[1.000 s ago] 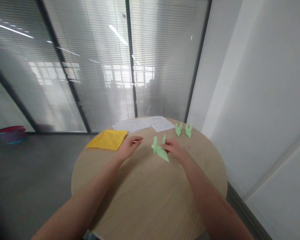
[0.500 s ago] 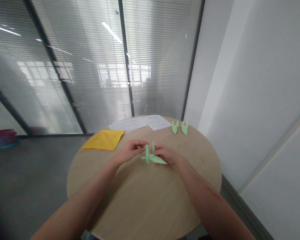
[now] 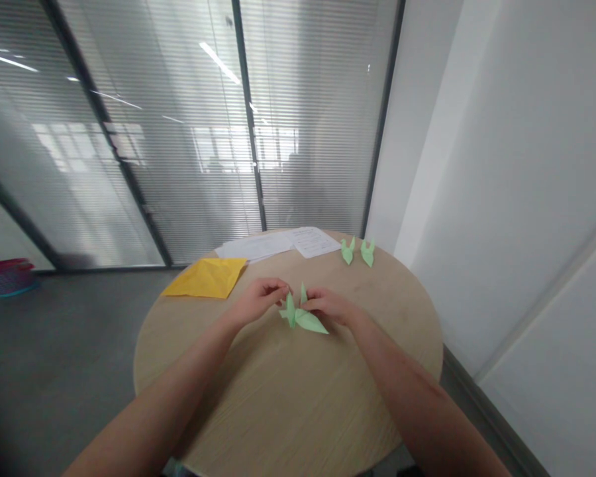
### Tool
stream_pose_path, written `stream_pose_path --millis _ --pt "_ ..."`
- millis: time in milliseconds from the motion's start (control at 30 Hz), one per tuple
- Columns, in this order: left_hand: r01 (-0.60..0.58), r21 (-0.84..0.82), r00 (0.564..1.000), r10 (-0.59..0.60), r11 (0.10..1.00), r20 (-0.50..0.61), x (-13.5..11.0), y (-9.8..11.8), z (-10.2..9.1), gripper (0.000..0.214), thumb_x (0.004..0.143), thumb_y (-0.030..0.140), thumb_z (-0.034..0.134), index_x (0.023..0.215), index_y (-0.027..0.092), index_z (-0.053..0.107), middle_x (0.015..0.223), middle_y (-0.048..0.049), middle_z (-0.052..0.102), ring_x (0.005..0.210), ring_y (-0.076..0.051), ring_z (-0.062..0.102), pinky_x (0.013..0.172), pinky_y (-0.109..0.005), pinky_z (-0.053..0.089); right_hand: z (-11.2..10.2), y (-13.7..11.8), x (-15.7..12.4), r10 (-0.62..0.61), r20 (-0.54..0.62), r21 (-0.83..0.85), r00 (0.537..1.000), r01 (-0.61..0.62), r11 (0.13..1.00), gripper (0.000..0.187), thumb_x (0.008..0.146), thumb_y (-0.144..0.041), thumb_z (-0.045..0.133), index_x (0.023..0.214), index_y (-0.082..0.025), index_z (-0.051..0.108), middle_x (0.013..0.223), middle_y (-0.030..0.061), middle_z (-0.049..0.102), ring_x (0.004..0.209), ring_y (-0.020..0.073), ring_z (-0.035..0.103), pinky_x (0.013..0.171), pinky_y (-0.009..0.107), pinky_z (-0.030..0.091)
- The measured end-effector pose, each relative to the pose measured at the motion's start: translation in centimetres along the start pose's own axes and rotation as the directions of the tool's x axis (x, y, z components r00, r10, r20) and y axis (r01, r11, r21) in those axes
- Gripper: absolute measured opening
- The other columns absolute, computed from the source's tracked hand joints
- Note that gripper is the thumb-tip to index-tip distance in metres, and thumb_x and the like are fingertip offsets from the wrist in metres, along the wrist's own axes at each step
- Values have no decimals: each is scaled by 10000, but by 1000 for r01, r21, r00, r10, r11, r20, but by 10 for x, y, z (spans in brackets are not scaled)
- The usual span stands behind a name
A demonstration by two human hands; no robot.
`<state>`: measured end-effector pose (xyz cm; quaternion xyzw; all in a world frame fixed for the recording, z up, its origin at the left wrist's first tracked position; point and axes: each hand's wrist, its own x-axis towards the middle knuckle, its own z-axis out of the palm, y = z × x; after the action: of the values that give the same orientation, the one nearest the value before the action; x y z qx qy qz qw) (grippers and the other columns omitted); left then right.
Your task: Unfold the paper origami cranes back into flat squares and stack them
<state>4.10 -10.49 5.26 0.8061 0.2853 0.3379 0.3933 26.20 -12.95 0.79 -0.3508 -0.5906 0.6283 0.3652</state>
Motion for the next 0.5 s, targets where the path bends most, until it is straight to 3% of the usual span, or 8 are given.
stream_pose_path --millis 133,333,500 --pt "19 -10 999 -19 1000 -47 0 1 3 284 867 418 581 821 174 718 753 -24 695 674 -147 614 648 -254 506 -1 -5 1 -96 -85 -172 992 80 982 270 756 -325 711 967 -157 715 883 35 709 714 142 610 690 263 463" --pt "-14 105 983 33 994 -180 1 0 2 265 850 406 613 790 168 715 736 -31 691 676 -154 603 613 -251 476 -8 -9 4 -255 -185 -365 949 174 914 210 769 -375 694 776 -173 639 712 -7 608 666 142 560 648 268 446" --pt "-12 64 960 30 998 -278 3 -5 0 279 854 421 608 819 165 714 724 -33 683 649 -151 603 601 -256 492 -13 -12 5 -363 -240 -459 900 224 860 258 779 -420 690 710 -191 595 654 -17 561 627 141 521 588 258 413"
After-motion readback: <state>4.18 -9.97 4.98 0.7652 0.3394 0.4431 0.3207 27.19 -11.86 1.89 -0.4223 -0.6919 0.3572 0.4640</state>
